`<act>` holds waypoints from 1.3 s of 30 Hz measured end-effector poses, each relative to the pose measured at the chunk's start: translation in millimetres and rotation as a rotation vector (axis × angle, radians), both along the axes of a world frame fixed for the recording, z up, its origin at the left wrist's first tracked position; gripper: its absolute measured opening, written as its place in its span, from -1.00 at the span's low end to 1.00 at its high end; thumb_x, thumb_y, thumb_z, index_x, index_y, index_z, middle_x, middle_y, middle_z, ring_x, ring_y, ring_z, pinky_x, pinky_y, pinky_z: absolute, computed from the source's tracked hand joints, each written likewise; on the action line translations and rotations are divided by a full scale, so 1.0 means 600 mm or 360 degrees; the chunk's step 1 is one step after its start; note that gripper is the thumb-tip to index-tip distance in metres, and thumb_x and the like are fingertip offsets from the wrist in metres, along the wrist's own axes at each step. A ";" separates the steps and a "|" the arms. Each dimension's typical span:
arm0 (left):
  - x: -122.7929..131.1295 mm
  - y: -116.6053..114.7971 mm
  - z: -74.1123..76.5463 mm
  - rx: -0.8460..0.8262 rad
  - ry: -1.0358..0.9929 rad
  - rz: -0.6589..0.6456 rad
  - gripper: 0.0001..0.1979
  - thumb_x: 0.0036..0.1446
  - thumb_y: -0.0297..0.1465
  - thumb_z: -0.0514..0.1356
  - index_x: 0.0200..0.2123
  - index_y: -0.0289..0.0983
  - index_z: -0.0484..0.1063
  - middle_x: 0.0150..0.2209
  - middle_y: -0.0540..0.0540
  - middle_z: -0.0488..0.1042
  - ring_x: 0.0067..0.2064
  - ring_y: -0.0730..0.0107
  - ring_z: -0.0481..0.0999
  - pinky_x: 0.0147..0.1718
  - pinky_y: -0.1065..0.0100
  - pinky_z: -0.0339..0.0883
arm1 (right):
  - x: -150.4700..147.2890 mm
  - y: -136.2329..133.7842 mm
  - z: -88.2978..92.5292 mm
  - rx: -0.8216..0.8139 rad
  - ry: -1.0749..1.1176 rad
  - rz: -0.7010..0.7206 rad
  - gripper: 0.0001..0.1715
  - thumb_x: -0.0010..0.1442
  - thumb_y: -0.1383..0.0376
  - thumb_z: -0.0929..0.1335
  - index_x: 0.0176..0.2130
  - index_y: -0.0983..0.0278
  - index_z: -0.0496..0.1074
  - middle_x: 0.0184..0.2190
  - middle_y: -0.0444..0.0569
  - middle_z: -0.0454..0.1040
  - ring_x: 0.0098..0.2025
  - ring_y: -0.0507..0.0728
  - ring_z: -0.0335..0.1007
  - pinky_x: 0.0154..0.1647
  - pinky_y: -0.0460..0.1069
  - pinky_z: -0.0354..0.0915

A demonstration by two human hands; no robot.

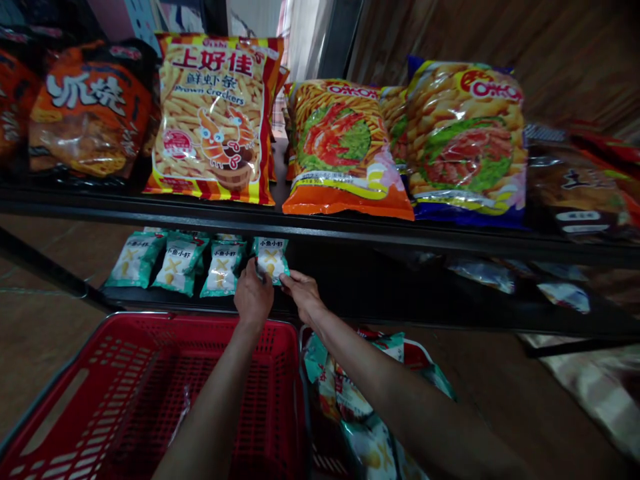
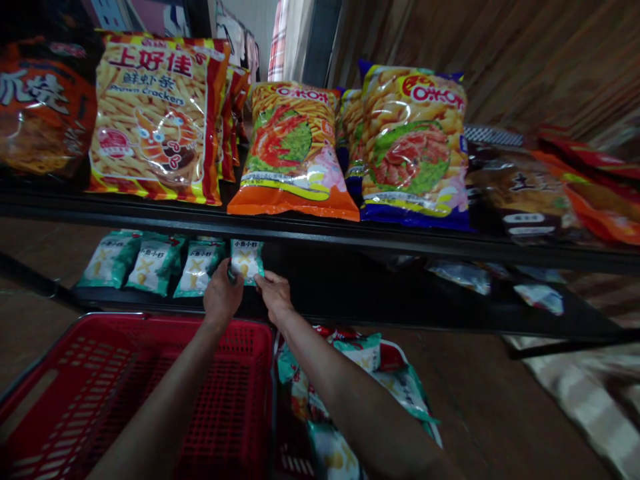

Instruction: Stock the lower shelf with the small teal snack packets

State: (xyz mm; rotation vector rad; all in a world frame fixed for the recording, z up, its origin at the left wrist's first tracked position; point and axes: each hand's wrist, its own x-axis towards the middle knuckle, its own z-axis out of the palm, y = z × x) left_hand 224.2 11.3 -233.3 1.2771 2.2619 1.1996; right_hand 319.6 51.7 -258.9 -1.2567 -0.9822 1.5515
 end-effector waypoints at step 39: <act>0.011 0.030 -0.056 0.0097 0.0421 0.0077 -0.39 0.12 -0.24 0.09 0.18 -0.43 0.11 -0.04 -0.38 0.27 -0.01 -0.03 0.34 -0.07 0.05 0.26 | -0.007 0.037 -0.027 0.0542 -0.1385 0.0340 -0.72 0.10 0.34 0.30 -0.23 0.15 0.56 -0.16 -0.04 0.49 -0.13 0.14 0.42 -0.13 -0.02 0.26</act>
